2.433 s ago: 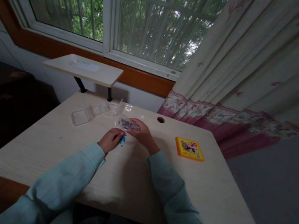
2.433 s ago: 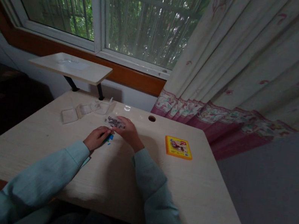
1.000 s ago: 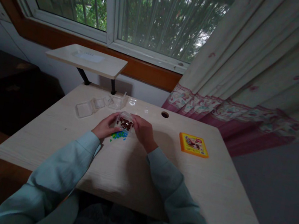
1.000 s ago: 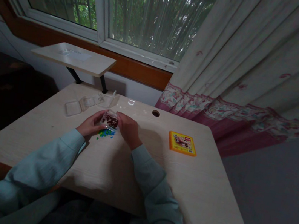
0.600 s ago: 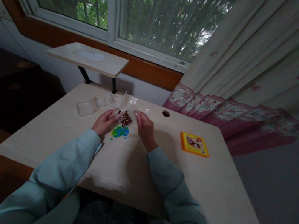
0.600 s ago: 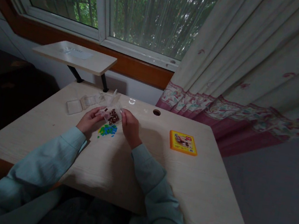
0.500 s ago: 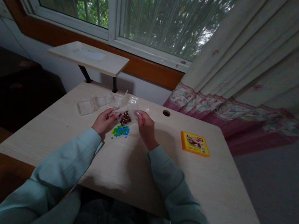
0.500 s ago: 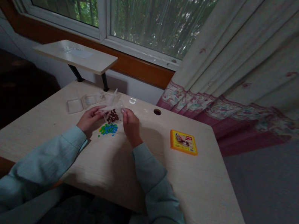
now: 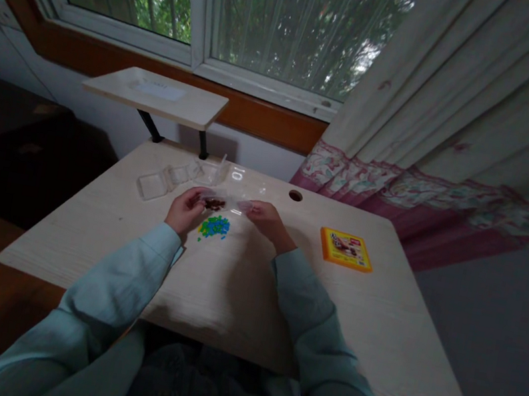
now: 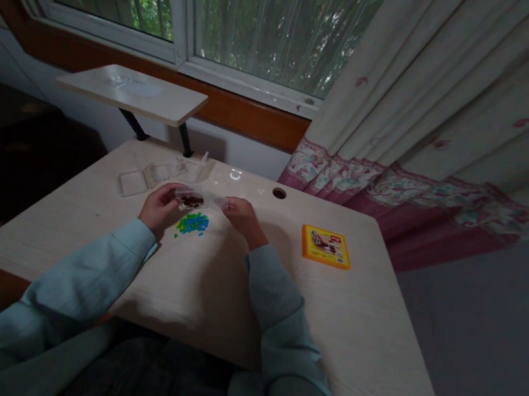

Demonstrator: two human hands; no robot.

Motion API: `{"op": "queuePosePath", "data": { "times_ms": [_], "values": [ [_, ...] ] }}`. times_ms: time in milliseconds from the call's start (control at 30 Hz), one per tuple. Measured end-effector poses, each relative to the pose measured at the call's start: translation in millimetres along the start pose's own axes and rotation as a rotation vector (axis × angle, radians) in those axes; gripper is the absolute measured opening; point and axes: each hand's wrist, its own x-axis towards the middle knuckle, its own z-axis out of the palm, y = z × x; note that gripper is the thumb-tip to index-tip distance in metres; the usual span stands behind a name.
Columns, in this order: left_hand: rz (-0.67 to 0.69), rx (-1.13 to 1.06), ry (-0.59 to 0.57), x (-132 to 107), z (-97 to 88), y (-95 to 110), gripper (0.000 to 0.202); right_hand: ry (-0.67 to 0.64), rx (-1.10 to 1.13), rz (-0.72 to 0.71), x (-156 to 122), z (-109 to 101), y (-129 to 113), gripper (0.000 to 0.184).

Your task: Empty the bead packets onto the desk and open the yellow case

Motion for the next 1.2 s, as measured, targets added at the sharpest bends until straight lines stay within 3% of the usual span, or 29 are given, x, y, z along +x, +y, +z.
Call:
{"op": "queuePosePath", "data": {
  "times_ms": [267, 633, 800, 933, 1200],
  "values": [
    [0.003, 0.078, -0.107, -3.3, 0.9, -2.4, 0.039, -0.033, -0.209, -0.001, 1.0, -6.7, 9.4, 0.024],
    [0.055, 0.079, -0.231, -4.4, -1.8, 13.6, 0.035, 0.017, -0.352, -0.042, 3.0, -7.5, 13.1, 0.033],
    [0.232, 0.191, -0.265, -4.8, -5.4, 20.6, 0.033, 0.040, -0.306, -0.068, 1.2, -7.6, 7.9, 0.037],
    [0.324, 0.350, -0.216, -2.9, -8.9, 23.1, 0.032, 0.085, -0.281, -0.103, -0.8, -7.0, 0.4, 0.043],
    [0.240, 0.369, 0.051, -1.6, -11.1, 13.3, 0.035, 0.188, -0.206, -0.187, -6.6, -6.2, -22.2, 0.024]
  ]
}}
